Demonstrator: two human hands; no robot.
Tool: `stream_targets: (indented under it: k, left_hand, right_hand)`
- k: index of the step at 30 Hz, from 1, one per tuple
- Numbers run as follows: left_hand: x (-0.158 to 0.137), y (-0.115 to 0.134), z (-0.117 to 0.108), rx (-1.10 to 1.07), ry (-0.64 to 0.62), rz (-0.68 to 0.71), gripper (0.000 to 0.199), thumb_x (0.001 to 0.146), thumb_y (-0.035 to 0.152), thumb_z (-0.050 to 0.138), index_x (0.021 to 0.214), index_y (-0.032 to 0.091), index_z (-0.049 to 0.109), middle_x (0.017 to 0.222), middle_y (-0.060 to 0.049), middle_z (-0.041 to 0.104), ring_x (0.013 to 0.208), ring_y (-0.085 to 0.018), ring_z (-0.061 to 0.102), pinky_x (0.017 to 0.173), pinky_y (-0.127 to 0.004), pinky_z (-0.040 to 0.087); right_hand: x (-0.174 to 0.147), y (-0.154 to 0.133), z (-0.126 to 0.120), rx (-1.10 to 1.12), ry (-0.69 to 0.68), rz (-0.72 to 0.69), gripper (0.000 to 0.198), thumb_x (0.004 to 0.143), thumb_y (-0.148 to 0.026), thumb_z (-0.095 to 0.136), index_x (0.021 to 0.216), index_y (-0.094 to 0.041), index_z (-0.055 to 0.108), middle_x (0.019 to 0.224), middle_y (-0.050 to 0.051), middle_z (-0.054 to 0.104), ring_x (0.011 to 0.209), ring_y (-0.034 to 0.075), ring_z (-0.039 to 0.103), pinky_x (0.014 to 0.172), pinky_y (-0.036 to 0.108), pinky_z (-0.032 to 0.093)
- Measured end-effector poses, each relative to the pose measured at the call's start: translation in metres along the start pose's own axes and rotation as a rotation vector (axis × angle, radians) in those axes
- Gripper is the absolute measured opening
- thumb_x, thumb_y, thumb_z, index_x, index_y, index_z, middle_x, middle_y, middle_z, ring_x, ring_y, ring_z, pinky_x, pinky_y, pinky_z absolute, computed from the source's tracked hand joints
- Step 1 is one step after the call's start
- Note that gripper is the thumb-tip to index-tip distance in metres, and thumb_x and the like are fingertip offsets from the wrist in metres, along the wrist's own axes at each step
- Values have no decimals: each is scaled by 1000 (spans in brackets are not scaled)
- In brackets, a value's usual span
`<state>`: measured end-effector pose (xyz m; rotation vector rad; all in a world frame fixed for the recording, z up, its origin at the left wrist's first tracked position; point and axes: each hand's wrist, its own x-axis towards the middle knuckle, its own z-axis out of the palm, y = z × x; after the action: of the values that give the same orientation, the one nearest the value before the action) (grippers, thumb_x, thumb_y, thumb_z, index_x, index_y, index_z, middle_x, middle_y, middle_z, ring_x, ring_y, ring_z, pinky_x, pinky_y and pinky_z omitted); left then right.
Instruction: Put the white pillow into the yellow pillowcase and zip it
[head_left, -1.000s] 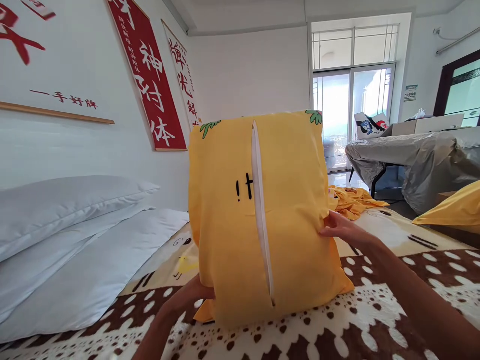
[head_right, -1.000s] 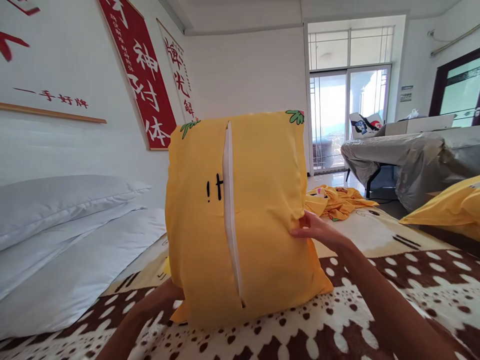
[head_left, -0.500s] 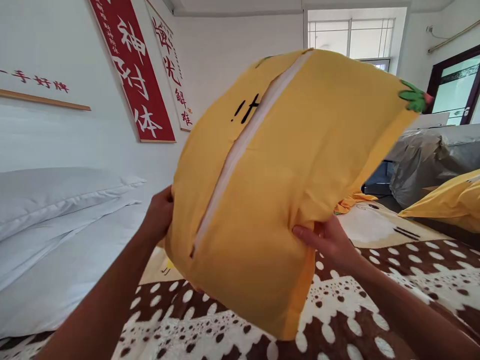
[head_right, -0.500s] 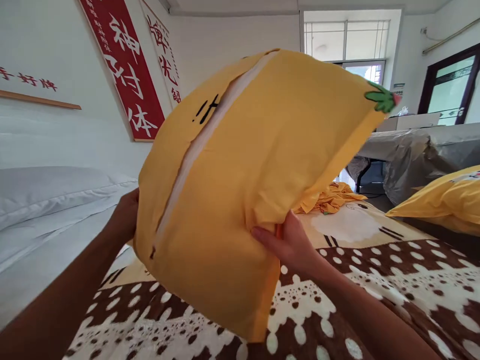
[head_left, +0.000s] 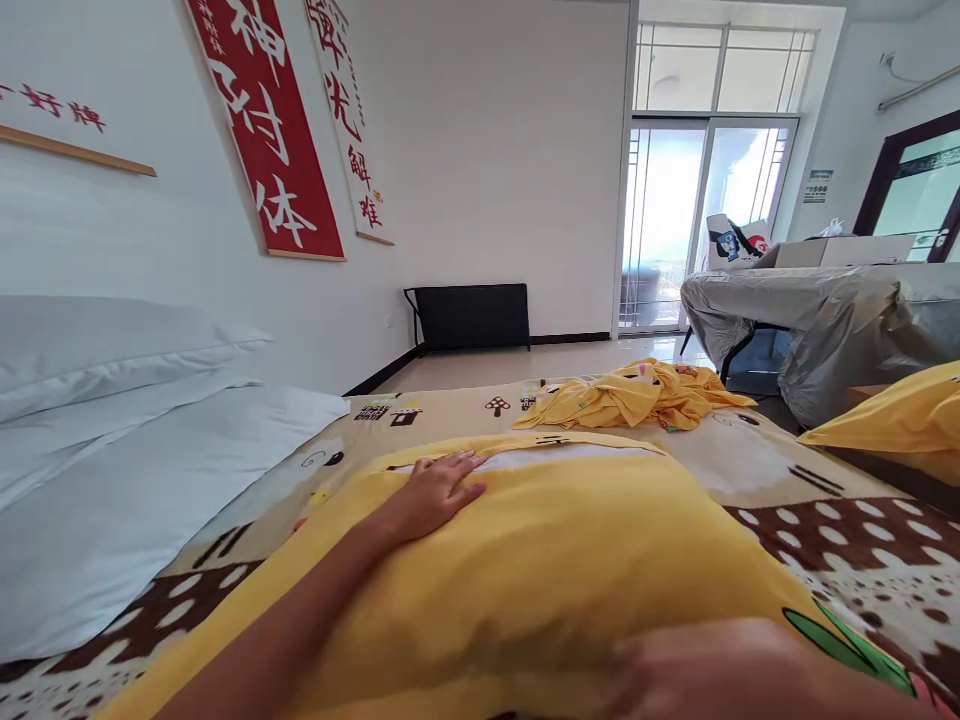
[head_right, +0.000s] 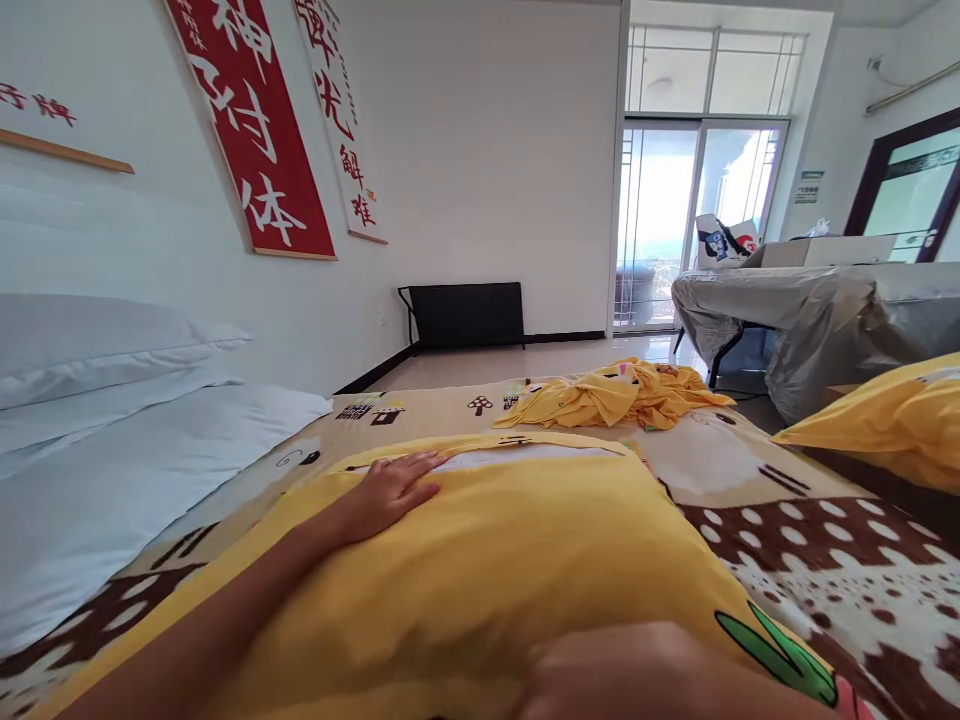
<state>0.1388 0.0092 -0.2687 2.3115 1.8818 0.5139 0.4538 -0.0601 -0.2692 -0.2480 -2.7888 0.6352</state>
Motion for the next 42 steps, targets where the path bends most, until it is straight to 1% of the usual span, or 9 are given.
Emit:
stream_targets:
  k: [6,11,15,18,22,27,29,34,42]
  left_hand:
    - [12,-45,-17,147,33,-89,57,82,51,40,129,22,52,136,-9,51,127,-29,43,106,-44,27]
    - [12,-84,-25,188,115,-310,49,79,46,41,116,23,64,125,-7,61,114,-29,55,93,-37,42]
    - [4,-89,-31,233,206,-388,43,80,38,40,104,19,70,109,-11,69,103,-30,62,81,-36,47]
    - [-2,-74,-49,286,292,-392,43,83,34,35,108,20,68,109,-11,69,104,-32,60,84,-40,45]
    - [-5,-45,-85,345,661,-283,44,87,31,31,112,17,64,113,-9,66,107,-28,56,90,-39,42]
    - [-11,-37,-97,537,972,-3,49,80,11,30,124,7,51,111,-11,58,108,-25,50,95,-37,40]
    - [-23,-50,-82,650,966,141,49,74,8,35,119,12,54,105,-9,59,103,-25,53,90,-36,42]
    - [-56,-82,-27,693,710,460,39,69,0,34,89,21,61,88,-5,66,86,-22,58,79,-34,42]
    - [-49,-63,-32,409,488,316,28,59,2,34,63,21,55,68,0,60,66,-16,54,63,-27,40]
  right_hand:
    - [-1,94,-59,-453,434,584,36,89,-39,42,114,-21,60,114,11,64,108,28,56,92,42,40]
    - [4,169,-51,-393,413,936,55,82,-50,52,126,-16,50,115,12,64,103,25,60,79,33,44]
    - [9,174,-49,-545,462,999,28,81,-36,54,101,-20,65,96,10,70,89,24,64,67,30,42]
    - [12,162,-70,-645,526,1001,17,80,-20,52,82,-16,68,84,14,69,82,25,64,71,34,39]
    - [15,146,-114,-790,678,955,32,86,-12,36,98,-15,65,98,16,65,95,27,57,83,40,32]
    - [7,142,-136,-1179,1174,630,35,81,-12,40,108,-18,62,103,12,59,96,27,48,80,40,31]
    - [-9,145,-122,-1298,1169,497,32,76,-11,45,100,-20,63,98,10,60,91,25,48,79,38,31]
    - [-54,164,-65,-1326,754,256,30,72,-2,43,84,-20,63,88,6,65,83,20,52,78,34,35]
    - [-62,174,-48,-945,791,293,32,63,1,40,72,-19,63,79,5,67,72,19,55,69,32,40]
